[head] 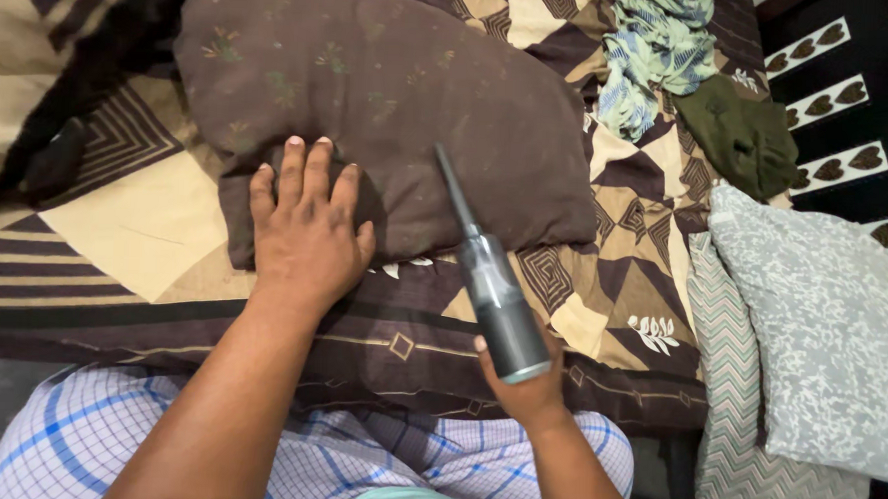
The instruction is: The person uses a handheld vacuum cleaner to clean a brown pillow placed on a bed. They move the vacuum nozzle across the pillow surface, occasionally using their left hand or foot to hold the pillow in place. The person also detaches and reattaches the vacuum nozzle during the process.
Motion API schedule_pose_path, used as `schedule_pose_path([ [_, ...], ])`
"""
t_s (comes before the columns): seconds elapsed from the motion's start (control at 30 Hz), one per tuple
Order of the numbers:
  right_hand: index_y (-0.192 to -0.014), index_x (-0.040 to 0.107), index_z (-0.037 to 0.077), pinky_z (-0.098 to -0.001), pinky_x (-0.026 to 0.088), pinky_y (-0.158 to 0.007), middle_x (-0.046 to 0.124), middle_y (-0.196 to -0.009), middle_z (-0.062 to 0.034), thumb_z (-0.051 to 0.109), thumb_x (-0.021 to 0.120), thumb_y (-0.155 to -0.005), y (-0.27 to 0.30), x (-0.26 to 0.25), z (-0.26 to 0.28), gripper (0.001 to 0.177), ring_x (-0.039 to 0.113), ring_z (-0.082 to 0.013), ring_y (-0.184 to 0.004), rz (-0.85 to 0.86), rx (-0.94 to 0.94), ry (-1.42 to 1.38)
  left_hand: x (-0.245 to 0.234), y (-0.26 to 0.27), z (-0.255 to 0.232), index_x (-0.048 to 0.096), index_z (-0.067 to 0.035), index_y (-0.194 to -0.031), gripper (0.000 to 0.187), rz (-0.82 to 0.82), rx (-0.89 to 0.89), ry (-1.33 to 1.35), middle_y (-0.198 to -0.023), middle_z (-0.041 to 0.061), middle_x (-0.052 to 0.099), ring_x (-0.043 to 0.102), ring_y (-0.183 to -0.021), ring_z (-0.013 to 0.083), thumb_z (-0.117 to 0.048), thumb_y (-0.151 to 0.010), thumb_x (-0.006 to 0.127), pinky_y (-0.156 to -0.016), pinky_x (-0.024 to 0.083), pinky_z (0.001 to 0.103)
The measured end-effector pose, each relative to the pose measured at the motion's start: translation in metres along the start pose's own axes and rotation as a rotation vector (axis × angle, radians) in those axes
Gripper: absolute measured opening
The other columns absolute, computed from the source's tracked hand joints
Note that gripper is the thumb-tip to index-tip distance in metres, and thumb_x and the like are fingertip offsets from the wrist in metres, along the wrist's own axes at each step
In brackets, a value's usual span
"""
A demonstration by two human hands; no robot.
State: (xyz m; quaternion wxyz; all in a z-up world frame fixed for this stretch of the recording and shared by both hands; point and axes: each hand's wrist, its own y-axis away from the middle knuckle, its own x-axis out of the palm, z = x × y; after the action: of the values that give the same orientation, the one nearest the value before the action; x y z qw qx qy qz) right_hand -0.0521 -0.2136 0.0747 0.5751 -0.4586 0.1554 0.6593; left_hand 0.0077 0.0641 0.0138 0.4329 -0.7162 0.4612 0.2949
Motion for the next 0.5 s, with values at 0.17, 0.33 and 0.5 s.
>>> schedule_pose_path([
  [0.17, -0.107, 0.066, 0.001, -0.0318, 0.057, -0.069, 0.072, -0.084, -0.0107, 0.021, 0.082, -0.081, 0.018, -0.034, -0.045, 0.037, 0.070, -0.0185, -0.072, -0.084, 0.144, 0.192, -0.003, 0.002, -0.002, 0.063, -0.014, -0.139, 0.066, -0.043, 0.016, -0.010, -0.156, 0.016, 0.046, 0.033, -0.150, 0.0364, -0.042, -0.080, 0.072, -0.117, 0.024, 0.057],
  [0.33, -0.102, 0.067, -0.001, -0.0336, 0.054, -0.066, 0.071, -0.086, -0.0130, 0.020, 0.085, -0.083, 0.029, -0.053, -0.079, 0.034, 0.064, -0.0205, -0.072, -0.237, 0.446, 0.049, -0.001, 0.004, -0.003, 0.064, -0.014, -0.139, 0.066, -0.055, 0.018, -0.034, -0.156, 0.016, 0.047, 0.033, -0.150, 0.0363, -0.043, -0.081, 0.072, -0.117, 0.025, 0.058],
  [0.5, -0.103, 0.068, 0.002, -0.0308, 0.057, -0.063, 0.073, -0.079, -0.0074, 0.019, 0.079, -0.082, 0.051, -0.055, -0.050, 0.030, 0.071, -0.0169, -0.067, 0.008, 0.072, 0.052, 0.006, 0.004, -0.002, 0.065, -0.014, -0.140, 0.062, -0.056, 0.012, -0.045, -0.158, 0.015, 0.047, 0.033, -0.151, 0.0355, -0.044, -0.085, 0.069, -0.118, 0.025, 0.059],
])
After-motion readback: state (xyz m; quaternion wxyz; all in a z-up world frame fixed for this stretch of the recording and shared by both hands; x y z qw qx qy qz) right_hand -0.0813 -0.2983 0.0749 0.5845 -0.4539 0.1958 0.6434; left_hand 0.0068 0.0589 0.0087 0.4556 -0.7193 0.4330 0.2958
